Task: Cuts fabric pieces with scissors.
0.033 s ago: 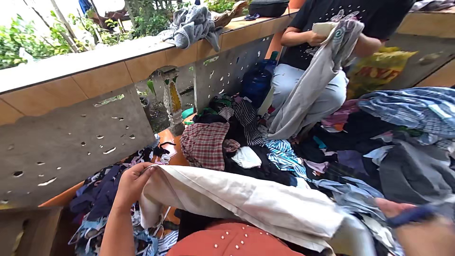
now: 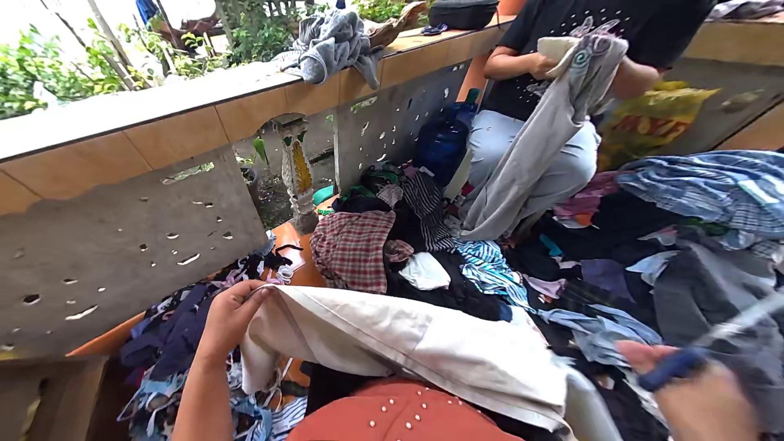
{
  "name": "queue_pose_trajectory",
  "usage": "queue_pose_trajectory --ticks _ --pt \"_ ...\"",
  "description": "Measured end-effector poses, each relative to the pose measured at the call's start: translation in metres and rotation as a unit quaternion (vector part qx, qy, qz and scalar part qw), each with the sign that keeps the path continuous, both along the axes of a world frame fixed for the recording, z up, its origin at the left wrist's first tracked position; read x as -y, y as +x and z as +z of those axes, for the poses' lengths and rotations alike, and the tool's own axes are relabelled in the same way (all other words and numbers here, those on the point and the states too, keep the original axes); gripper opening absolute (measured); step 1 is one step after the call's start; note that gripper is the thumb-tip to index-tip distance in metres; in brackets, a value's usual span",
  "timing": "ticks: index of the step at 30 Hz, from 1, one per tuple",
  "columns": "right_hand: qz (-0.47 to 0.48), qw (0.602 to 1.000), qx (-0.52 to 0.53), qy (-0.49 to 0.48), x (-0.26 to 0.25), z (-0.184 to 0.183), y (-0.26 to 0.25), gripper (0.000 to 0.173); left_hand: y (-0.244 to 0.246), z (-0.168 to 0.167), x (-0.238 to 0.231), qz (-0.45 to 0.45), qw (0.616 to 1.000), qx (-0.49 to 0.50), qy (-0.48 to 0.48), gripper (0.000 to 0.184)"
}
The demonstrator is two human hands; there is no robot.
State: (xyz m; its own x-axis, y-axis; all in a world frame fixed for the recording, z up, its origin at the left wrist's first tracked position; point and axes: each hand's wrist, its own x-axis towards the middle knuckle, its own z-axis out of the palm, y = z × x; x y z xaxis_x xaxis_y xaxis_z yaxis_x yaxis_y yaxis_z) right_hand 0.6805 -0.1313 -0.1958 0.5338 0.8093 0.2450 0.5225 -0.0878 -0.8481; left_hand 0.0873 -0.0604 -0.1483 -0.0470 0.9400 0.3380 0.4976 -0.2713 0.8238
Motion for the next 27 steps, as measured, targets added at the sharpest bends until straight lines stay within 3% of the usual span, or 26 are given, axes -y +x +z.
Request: queue_pose_trajectory --ticks 3,6,9,12,15,20,24,27 --pt "0.145 0.987 -0.011 -0.064 -0.002 -0.011 -0.064 0.046 0.006 -0.002 -0.003 0.024 0.998 -0.033 -0.049 0.015" --pt "0.24 0.961 -0.022 -0.137 -0.003 -0.022 -0.118 0.054 0.01 -0.002 -0.007 0.062 0.995 -0.038 -0.073 0.018" --pt "0.299 0.911 0.039 -0.283 -0.011 -0.037 -0.139 0.073 0.01 0.0 -0.009 0.095 0.991 -0.042 -0.087 0.017" --pt "0.31 0.876 0.07 -0.363 -0.018 -0.049 -0.145 0.079 0.006 -0.004 -0.01 0.109 0.986 -0.059 -0.111 0.016" --pt "0.322 0.877 0.038 -0.355 -0.019 -0.053 -0.14 0.081 0.003 -0.009 -0.012 0.115 0.984 -0.062 -0.124 0.017" --pt "0.366 0.865 0.01 -0.344 -0.015 -0.055 -0.128 0.065 0.0 -0.011 -0.015 0.117 0.982 -0.064 -0.133 0.017" --pt "0.298 0.892 0.107 -0.322 -0.005 -0.058 -0.119 0.064 -0.003 -0.015 -0.019 0.11 0.984 -0.066 -0.126 0.017" --pt "0.247 0.913 0.21 -0.248 0.002 -0.066 -0.113 0.061 -0.003 -0.013 -0.021 0.106 0.983 -0.071 -0.132 0.017"
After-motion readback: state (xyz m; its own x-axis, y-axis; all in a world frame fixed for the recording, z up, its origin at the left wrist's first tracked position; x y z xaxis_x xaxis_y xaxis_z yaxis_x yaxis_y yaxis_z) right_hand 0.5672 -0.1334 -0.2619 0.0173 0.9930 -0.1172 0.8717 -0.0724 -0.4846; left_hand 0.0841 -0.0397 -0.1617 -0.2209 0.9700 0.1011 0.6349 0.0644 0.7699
